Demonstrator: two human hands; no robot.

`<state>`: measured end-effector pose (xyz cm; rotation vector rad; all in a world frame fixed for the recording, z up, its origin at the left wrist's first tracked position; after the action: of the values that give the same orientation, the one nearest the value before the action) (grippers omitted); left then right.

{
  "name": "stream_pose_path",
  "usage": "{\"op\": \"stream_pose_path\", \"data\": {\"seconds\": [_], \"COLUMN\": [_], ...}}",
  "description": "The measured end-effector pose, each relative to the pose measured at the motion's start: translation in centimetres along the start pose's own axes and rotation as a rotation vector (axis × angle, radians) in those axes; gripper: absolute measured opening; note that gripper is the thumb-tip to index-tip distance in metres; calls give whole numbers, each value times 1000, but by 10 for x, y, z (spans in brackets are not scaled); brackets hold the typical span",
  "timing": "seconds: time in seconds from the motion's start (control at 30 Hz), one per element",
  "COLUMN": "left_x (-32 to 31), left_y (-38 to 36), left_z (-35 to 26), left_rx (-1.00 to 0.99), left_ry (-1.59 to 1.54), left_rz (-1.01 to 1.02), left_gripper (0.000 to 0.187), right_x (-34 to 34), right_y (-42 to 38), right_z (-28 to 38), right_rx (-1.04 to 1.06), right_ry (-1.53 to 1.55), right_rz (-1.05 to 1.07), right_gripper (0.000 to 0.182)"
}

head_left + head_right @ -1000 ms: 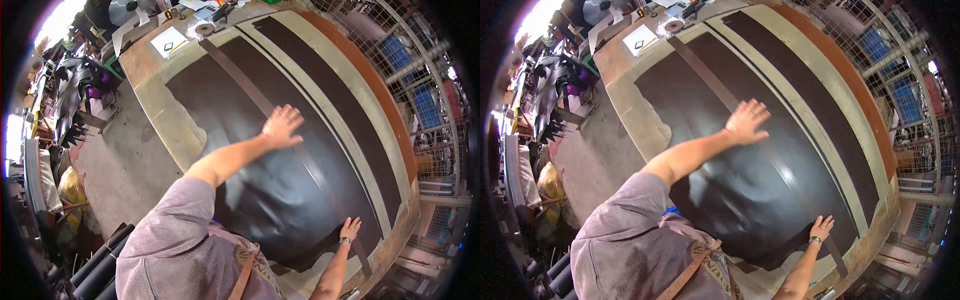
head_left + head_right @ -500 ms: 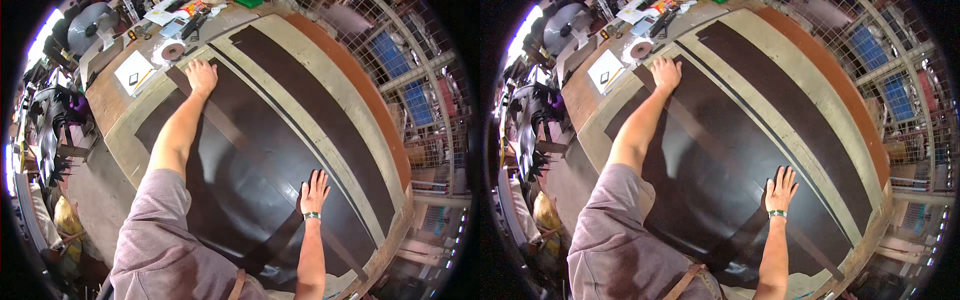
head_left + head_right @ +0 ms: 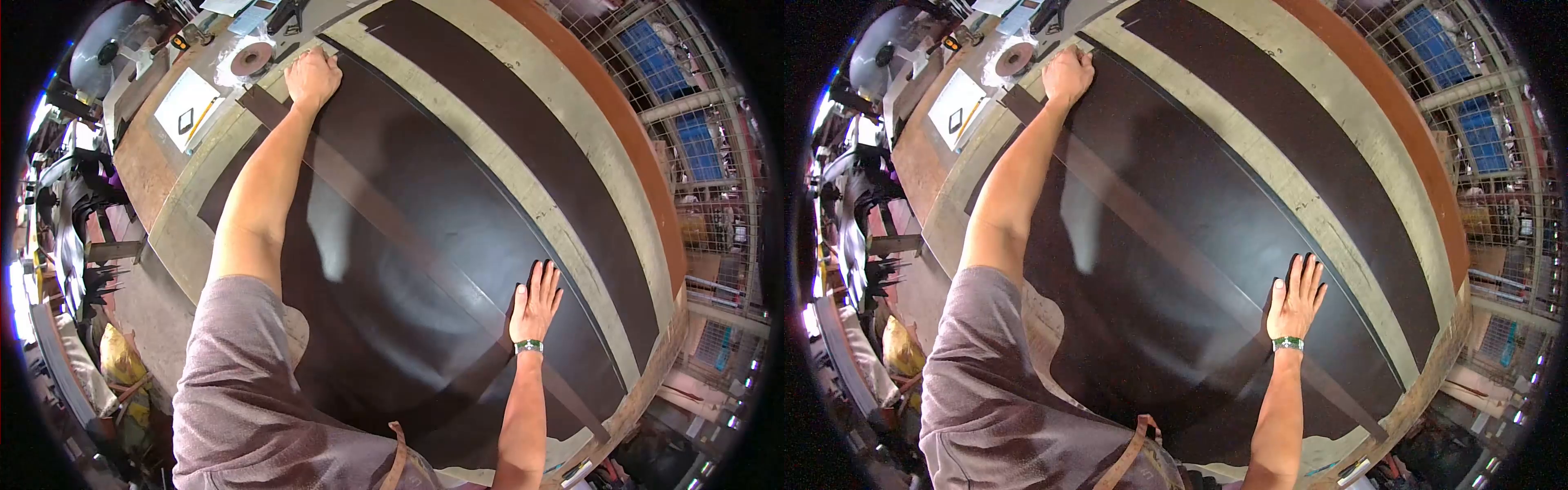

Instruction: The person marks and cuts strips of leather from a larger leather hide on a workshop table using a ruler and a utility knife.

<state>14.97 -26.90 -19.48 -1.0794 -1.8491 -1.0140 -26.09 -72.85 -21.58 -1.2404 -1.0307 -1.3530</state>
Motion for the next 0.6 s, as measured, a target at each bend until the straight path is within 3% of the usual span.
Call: {"op": "stream_pose_path", "data": {"seconds": [0.2, 0.27, 0.3, 0.37, 0.4, 0.43, 0.47, 0.5, 0.57, 0.6], "left_x": [-8, -5, 23, -22, -37, -70, -79, -90, -71, -78], "left_y": [8, 5, -16, -6, -22, -20, -6, -15, -81, -101], "left_z": [-3, -8, -35, -27, -47, -36, -38, -39, -65, -70], "left_rx": [-85, -150, -180, -270, -581, -805, -603, -581, -475, -544], "left_ry": [137, 313, 381, 479, 712, 729, 444, 343, 306, 375], "left_rz": [-27, 53, -30, 147, 89, -88, -19, -50, 52, -44], "left_gripper": [33, 39, 42, 44, 50, 60, 72, 83, 92, 88], "right_x": [1, 21, 26, 37, 30, 26, 18, 12, 9, 12], "right_y": [-2, 2, 1, -2, -8, -8, -6, -5, -17, -21], "right_z": [-2, 10, 13, 15, 8, 2, -4, -10, -26, -37], "right_rx": [17, 76, 95, 72, 65, 70, 29, 26, -10, -47], "right_ry": [-23, 12, 49, 68, 104, 122, 156, 202, 280, 303], "right_rz": [-50, -127, -181, -201, -255, -242, -208, -218, -234, -242], "right_gripper": [60, 58, 58, 55, 53, 57, 61, 63, 64, 64]}}
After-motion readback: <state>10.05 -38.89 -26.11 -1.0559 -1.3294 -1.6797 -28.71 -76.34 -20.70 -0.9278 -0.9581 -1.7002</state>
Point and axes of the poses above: each hand's wrist, its own y-axis towards the middle knuckle, its own x-axis out of the back of the hand, z = x × y, the point moved 8 cm from there along y, towards the middle knuckle, and after that the axes turned 7 degrees about x, right-handed, at the moved point
